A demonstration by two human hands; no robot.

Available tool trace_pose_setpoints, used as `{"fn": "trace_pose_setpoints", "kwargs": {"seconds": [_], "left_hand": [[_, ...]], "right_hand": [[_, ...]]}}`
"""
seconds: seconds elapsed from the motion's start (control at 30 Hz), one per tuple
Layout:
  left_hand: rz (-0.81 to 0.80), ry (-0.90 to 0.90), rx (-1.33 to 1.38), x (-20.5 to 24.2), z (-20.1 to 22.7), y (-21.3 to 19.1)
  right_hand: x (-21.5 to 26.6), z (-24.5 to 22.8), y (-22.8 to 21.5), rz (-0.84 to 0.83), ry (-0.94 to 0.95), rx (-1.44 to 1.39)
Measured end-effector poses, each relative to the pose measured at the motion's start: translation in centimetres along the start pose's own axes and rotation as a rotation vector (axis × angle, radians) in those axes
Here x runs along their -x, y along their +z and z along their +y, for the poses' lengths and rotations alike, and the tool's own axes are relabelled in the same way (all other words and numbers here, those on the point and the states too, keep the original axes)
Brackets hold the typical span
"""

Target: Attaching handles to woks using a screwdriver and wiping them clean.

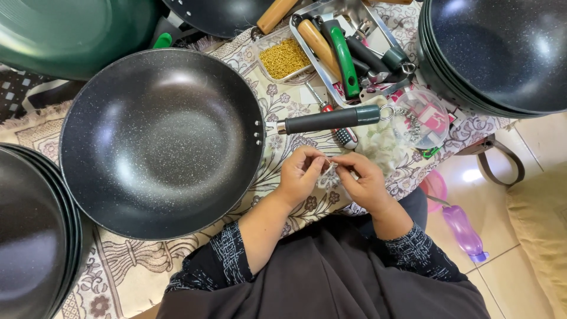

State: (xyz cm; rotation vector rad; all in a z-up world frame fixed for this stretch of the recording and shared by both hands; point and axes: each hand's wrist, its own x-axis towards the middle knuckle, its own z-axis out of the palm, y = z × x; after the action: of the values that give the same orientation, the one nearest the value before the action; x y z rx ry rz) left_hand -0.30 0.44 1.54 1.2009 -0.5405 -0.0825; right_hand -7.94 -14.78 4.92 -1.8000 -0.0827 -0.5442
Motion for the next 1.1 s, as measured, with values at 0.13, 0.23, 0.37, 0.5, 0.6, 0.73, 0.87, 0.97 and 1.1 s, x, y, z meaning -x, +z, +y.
{"fn": "trace_pose_setpoints", "kwargs": {"seconds": [0.13, 0.23, 0.37, 0.5, 0.6, 0.73, 0.87, 0.97, 1.1], "left_hand": [[-0.012, 0.054, -0.095, -0.2, 0.5, -0.2], [-0.016, 0.052, -0.099, -0.1, 0.6, 0.1], [-0.011, 0.083, -0.116, -0.2, 0.8, 0.0], [-0.003, 0.077, -0.133, -0.3, 1.1, -0.1], [0.0, 0.056, -0.117, -0.1, 0.5, -0.1], [0.0, 0.047, -0.116, -0.2, 0.5, -0.2], [0.021, 0.038, -0.129, -0.2, 0.3, -0.2], [0.035, 0.035, -0.122, -0.3, 0.4, -0.2], [0.052, 0.029, -0.119, -0.3, 0.0, -0.2]], "right_hand": [[1.3, 2.2, -0.8, 0.023, 0.096, -0.174], [1.5, 3.3, -1.4, 0.09, 0.16, -0.397], [1.4, 1.8, -1.8, 0.097, 0.225, -0.675], [1.6, 1.6, -2.0, 0.094, 0.261, -0.659], [1.8, 2.3, -1.9, 0.111, 0.226, -0.626], [1.6, 2.3, -1.6, 0.117, 0.164, -0.572], [1.8, 3.2, -1.7, 0.128, 0.11, -0.55], [1.5, 3.0, -1.4, 0.127, 0.068, -0.517], [1.3, 3.0, -1.3, 0.15, 0.012, -0.5]]}}
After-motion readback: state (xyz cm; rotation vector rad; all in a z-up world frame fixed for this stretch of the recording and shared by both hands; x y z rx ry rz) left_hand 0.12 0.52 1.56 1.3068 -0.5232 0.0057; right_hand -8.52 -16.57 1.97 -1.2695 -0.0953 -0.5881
